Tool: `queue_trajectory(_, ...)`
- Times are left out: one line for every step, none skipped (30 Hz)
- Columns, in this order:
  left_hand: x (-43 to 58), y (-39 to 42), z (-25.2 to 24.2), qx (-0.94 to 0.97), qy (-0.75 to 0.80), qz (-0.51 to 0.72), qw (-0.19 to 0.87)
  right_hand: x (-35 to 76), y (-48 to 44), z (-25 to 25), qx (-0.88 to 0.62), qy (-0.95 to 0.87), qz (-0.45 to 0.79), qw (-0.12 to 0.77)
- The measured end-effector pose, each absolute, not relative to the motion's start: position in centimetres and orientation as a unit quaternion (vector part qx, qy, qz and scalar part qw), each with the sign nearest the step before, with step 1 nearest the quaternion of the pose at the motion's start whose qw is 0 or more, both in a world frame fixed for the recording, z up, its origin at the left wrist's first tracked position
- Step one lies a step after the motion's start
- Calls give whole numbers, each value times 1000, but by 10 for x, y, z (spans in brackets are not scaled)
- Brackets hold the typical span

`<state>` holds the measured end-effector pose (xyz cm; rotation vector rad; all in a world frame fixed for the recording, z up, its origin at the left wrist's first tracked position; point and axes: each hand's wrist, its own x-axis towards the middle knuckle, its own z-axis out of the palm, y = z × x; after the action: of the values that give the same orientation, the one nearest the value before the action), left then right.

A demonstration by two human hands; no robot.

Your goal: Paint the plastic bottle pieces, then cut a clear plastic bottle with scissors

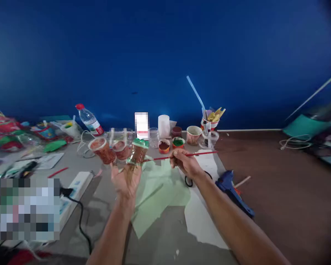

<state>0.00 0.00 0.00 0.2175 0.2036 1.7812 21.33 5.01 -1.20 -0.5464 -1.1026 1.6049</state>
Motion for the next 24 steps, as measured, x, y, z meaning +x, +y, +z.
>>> queue_trajectory(0,0,0,96,83,775,619,216,53,-14,-232,-451,668,544)
queue_trajectory(0,1,0,98,78,774,621,218,55,-16,-234,-440,664,558)
queue_trajectory(0,1,0,99,74,772,624,220,57,-17,-234,-429,660,570)
queue_trajectory(0,1,0,101,71,768,628,222,59,-17,-233,-419,656,582)
queue_trajectory(1,1,-1,101,68,763,635,224,61,-17,-231,-407,653,596)
queue_trajectory(2,0,-1,103,66,757,642,226,62,-16,-227,-397,649,608)
queue_trajectory(3,-1,-2,105,63,750,650,227,63,-15,-221,-388,647,618)
queue_trajectory(4,-1,-3,108,61,741,660,228,63,-13,-213,-382,645,626)
queue_trajectory(6,-2,-4,112,59,731,670,228,63,-11,-205,-379,642,634)
queue_trajectory(8,-3,-5,115,58,722,680,228,63,-10,-198,-378,638,641)
queue_trajectory(10,-3,-6,118,58,711,691,227,62,-9,-193,-380,635,645)
queue_trajectory(13,-4,-6,120,61,700,701,225,61,-8,-190,-384,632,646)
queue_trajectory(15,-5,-7,119,67,689,712,223,60,-8,-188,-391,629,645)
queue_trajectory(17,-6,-7,118,76,678,722,221,59,-8,-185,-402,626,642)
queue_trajectory(20,-7,-8,115,87,666,732,219,59,-8,-180,-416,622,639)
queue_trajectory(22,-8,-8,113,98,654,741,218,57,-8,-175,-433,615,635)
queue_trajectory(24,-9,-9,111,109,643,750,217,56,-8,-170,-452,609,629)
queue_trajectory(25,-10,-9,111,117,634,757,217,55,-8,-167,-472,604,620)
queue_trajectory(26,-11,-10,113,122,624,763,217,54,-7,-168,-490,602,608)
queue_trajectory(27,-12,-11,117,124,615,770,217,52,-6,-168,-507,601,595)
queue_trajectory(28,-13,-12,123,122,607,776,218,51,-5,-168,-521,602,581)
queue_trajectory(28,-13,-12,130,118,599,781,218,50,-4,-169,-534,602,569)
queue_trajectory(28,-13,-12,137,112,592,786,219,49,-3,-172,-546,600,559)
queue_trajectory(29,-14,-13,144,105,587,789,220,48,-3,-176,-557,595,552)
